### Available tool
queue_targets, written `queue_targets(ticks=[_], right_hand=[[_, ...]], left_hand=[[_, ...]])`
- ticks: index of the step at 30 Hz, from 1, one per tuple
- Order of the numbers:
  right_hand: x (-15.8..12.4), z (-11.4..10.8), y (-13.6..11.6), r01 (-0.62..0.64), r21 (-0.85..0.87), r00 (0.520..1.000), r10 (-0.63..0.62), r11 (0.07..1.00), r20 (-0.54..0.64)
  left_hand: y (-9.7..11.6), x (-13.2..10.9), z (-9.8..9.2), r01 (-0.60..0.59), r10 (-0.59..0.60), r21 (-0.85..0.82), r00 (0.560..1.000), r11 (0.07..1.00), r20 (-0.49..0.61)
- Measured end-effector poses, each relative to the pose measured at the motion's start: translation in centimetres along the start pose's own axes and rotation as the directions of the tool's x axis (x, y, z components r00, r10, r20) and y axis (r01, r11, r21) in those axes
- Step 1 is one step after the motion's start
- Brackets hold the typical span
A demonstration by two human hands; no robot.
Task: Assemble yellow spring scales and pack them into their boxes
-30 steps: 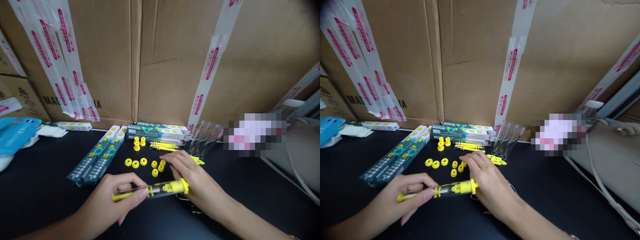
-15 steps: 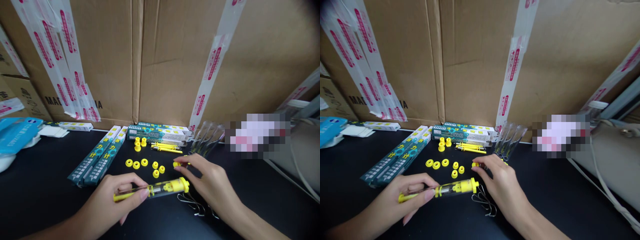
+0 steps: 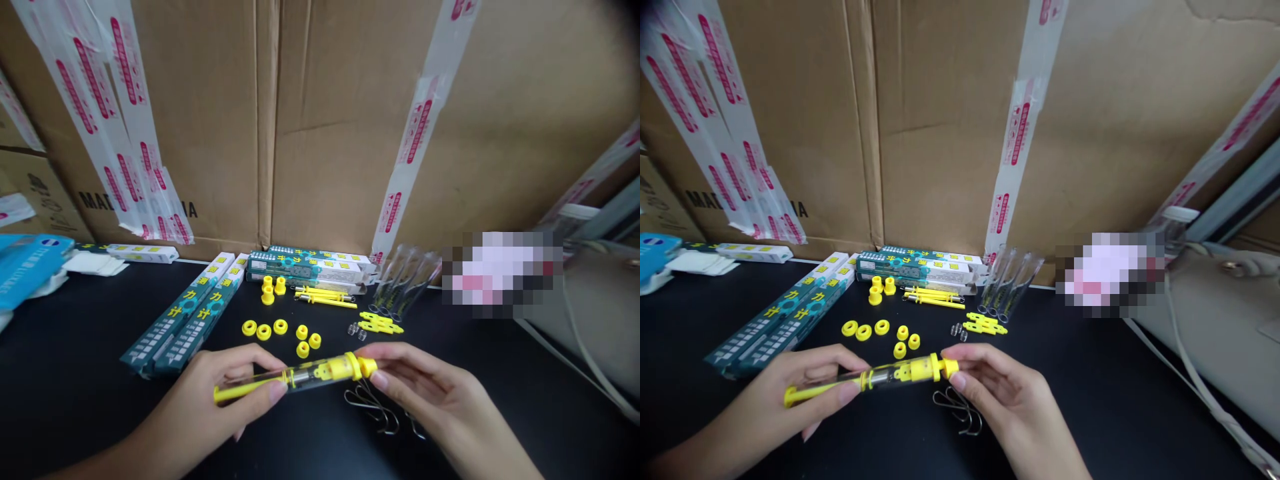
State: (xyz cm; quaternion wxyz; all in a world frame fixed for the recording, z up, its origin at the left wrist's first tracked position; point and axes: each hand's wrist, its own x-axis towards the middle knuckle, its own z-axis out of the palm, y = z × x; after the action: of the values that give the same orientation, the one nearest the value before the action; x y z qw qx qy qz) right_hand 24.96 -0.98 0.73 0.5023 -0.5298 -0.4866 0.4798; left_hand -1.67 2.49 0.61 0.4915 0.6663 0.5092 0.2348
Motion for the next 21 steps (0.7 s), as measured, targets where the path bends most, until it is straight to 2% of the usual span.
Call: queue_targets(ticks=[7, 14, 18, 21], right_hand=[[0.2, -0.1, 0.1, 0.050, -0.019, 0.999, -0.050, 0.999, 0.007], [0.2, -0.6, 0.9, 0.100, -0.082, 0.994, -0.096, 0.992, 0.050], [0.2, -0.9, 1.1, 0.122, -0.178, 0.991, -0.111, 0.977, 0.068], [0.2, -1.0, 1.0, 0.142, -0.238, 0.985, -0.113, 0.961, 0.132]], left_hand=[[0.9, -0.4, 0.2, -0.009, 0.009, -0.004, 1.000, 1.000, -0.016], [1.0, -0.5, 0.2, 0.018, -0.017, 0.027, 1.000, 0.999, -0.021], [1.3, -0.8, 0.4, 0.003, 0.000, 0.064, 0.999, 0.998, -0.047], [1.4, -0.9, 0.5, 0.009, -0.005, 0.092, 0.999, 0.996, -0.045]])
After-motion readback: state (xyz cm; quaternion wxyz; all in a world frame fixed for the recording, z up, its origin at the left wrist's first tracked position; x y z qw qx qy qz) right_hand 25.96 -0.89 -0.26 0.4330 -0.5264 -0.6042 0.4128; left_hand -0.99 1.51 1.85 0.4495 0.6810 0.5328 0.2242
